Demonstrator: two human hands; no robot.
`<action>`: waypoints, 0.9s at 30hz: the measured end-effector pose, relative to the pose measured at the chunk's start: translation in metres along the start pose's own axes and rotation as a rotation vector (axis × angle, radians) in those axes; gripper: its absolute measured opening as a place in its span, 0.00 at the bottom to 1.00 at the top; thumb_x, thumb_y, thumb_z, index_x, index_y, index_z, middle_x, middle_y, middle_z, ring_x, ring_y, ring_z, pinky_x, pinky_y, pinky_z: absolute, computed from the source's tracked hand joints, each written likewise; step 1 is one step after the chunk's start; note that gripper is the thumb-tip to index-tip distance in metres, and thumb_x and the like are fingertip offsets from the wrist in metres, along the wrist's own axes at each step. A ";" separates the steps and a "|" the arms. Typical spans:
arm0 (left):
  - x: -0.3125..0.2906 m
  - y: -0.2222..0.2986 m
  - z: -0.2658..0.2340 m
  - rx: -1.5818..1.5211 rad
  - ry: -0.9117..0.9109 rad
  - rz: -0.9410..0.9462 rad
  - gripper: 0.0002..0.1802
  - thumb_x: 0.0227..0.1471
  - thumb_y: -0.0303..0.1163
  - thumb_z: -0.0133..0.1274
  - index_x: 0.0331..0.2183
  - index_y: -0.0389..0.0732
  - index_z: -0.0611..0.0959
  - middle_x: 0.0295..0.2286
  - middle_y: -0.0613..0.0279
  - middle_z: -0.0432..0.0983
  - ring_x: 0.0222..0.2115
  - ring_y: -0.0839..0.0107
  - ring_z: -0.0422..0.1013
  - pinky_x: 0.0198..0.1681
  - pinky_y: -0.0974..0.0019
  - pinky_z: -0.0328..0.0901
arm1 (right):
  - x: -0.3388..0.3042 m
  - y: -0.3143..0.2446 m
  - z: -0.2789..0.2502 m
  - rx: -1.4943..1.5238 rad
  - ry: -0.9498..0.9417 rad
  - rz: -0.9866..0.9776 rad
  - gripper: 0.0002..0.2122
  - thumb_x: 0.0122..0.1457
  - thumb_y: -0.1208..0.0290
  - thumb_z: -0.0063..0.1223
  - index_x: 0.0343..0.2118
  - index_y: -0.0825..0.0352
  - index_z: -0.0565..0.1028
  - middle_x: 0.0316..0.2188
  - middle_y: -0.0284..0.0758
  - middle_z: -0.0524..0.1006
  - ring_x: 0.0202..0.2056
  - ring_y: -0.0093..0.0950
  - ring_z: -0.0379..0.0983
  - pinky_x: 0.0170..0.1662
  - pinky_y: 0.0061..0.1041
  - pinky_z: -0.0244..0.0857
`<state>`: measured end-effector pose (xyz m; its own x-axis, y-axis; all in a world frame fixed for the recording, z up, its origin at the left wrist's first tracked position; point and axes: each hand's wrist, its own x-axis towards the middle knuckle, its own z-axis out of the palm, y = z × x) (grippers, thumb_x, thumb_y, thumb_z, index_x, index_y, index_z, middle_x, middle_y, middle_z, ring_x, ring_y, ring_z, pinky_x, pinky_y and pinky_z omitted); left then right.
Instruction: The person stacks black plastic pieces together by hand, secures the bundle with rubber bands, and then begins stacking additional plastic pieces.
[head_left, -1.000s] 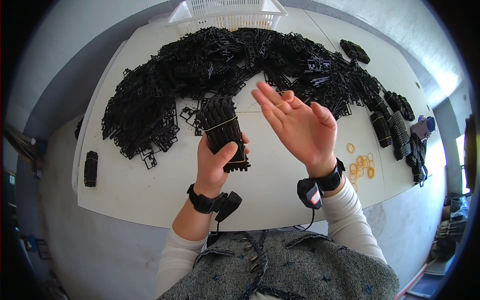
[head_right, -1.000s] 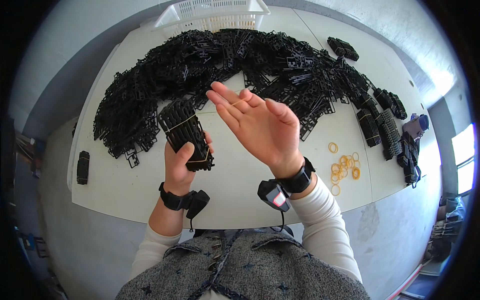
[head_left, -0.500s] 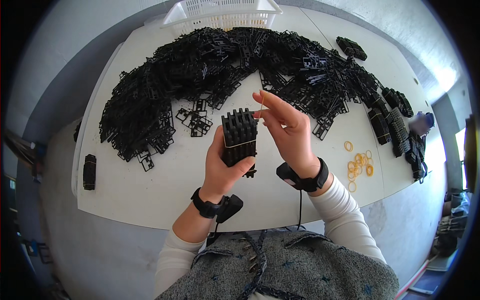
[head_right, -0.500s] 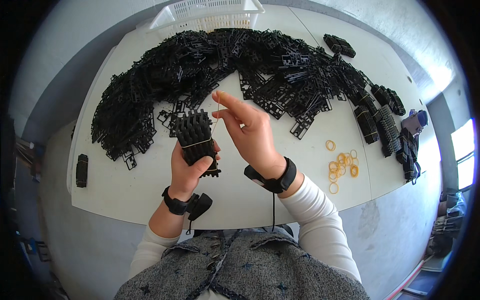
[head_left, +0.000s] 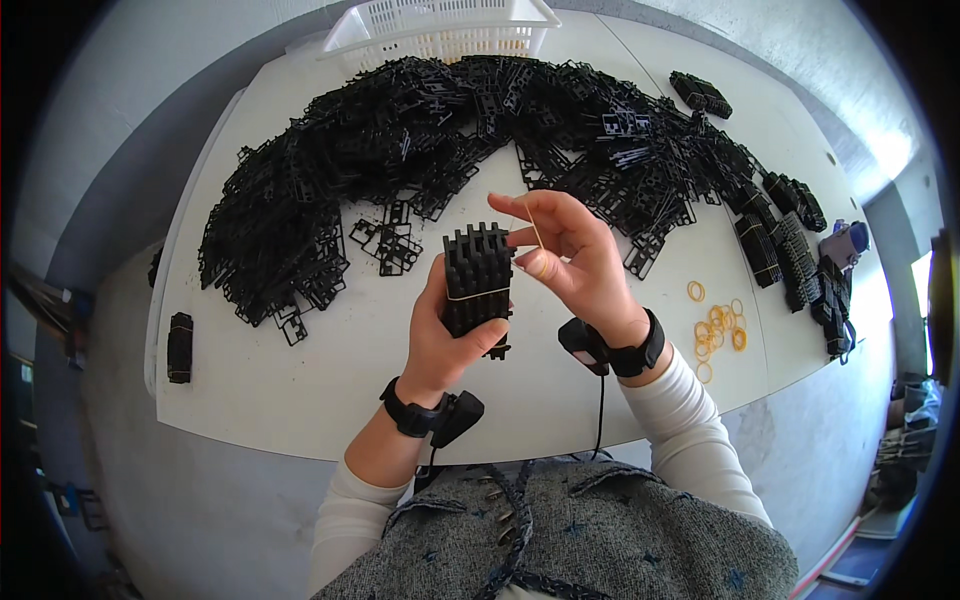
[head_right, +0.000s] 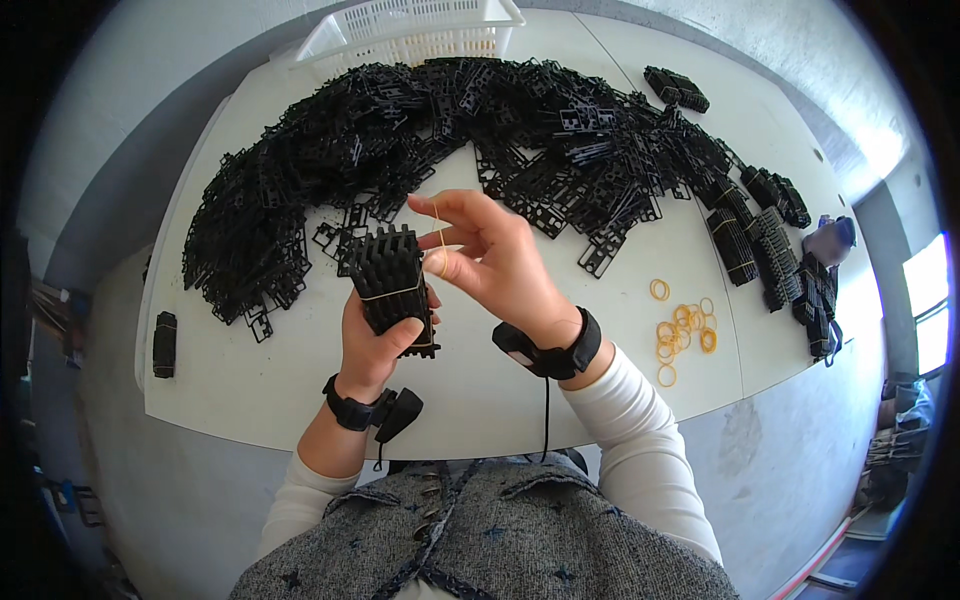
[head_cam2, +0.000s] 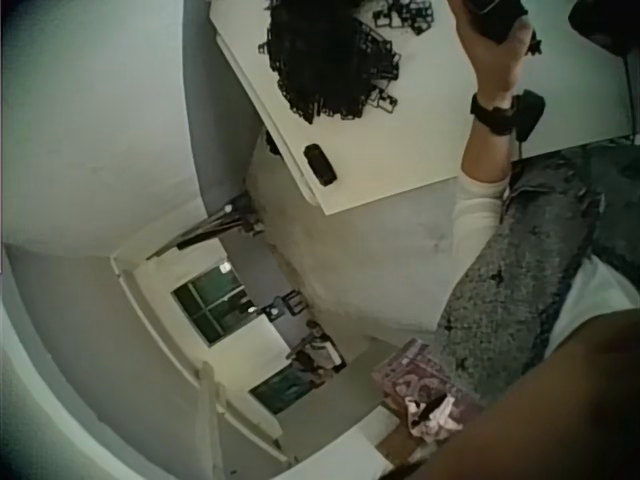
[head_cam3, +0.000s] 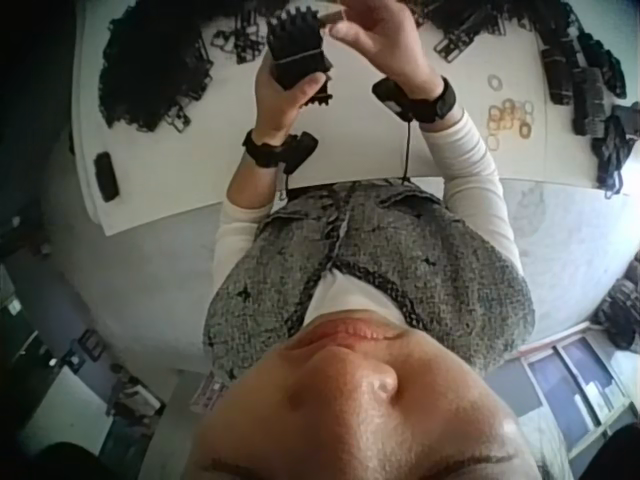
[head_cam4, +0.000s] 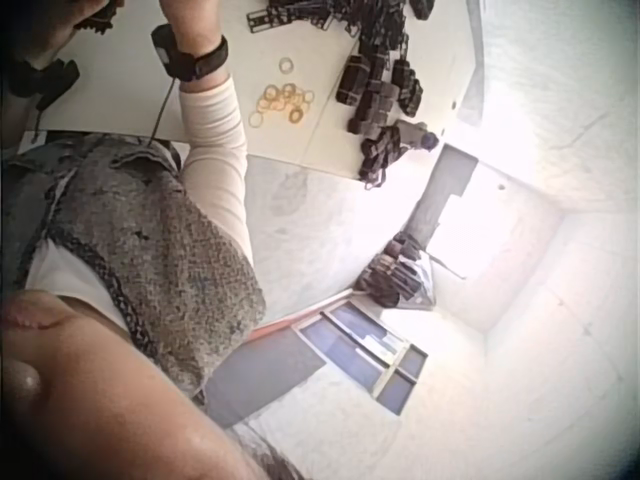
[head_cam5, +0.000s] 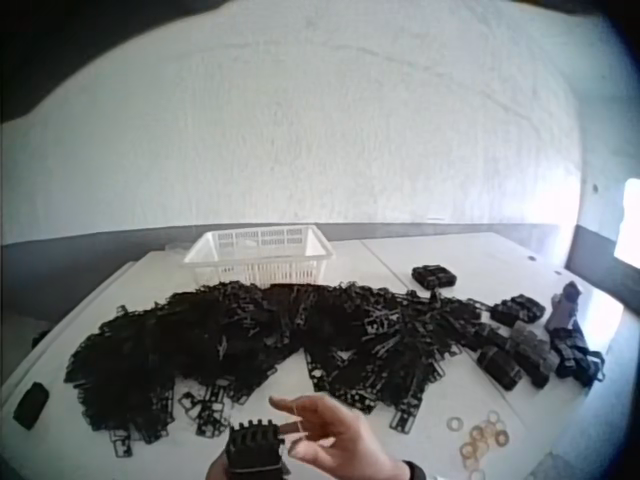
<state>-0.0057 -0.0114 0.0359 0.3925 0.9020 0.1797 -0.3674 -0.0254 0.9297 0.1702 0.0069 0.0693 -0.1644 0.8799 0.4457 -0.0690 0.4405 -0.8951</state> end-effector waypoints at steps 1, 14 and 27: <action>0.001 -0.002 0.000 0.049 0.016 0.036 0.30 0.37 0.25 0.60 0.44 0.37 0.66 0.32 0.66 0.69 0.32 0.77 0.68 0.37 0.74 0.64 | 0.000 -0.002 0.001 0.050 -0.044 -0.001 0.31 0.44 0.53 0.60 0.46 0.69 0.63 0.50 0.43 0.69 0.40 0.25 0.72 0.40 0.21 0.67; 0.011 0.004 -0.010 0.714 -0.119 0.231 0.26 0.34 0.29 0.64 0.38 0.38 0.71 0.32 0.60 0.69 0.31 0.67 0.69 0.35 0.69 0.65 | -0.001 -0.034 -0.005 -0.582 -0.315 -0.115 0.30 0.37 0.63 0.67 0.44 0.68 0.66 0.47 0.40 0.71 0.40 0.34 0.74 0.38 0.26 0.70; 0.008 0.005 -0.012 0.695 -0.185 0.191 0.31 0.34 0.31 0.64 0.42 0.37 0.69 0.36 0.60 0.68 0.35 0.71 0.68 0.39 0.69 0.64 | -0.002 -0.042 -0.007 -0.591 -0.333 -0.090 0.25 0.34 0.68 0.69 0.38 0.68 0.72 0.35 0.38 0.76 0.33 0.34 0.76 0.36 0.24 0.69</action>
<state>-0.0148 0.0009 0.0385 0.5332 0.7691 0.3524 0.1507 -0.4962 0.8550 0.1804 -0.0116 0.1061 -0.4834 0.7753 0.4064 0.4362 0.6159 -0.6560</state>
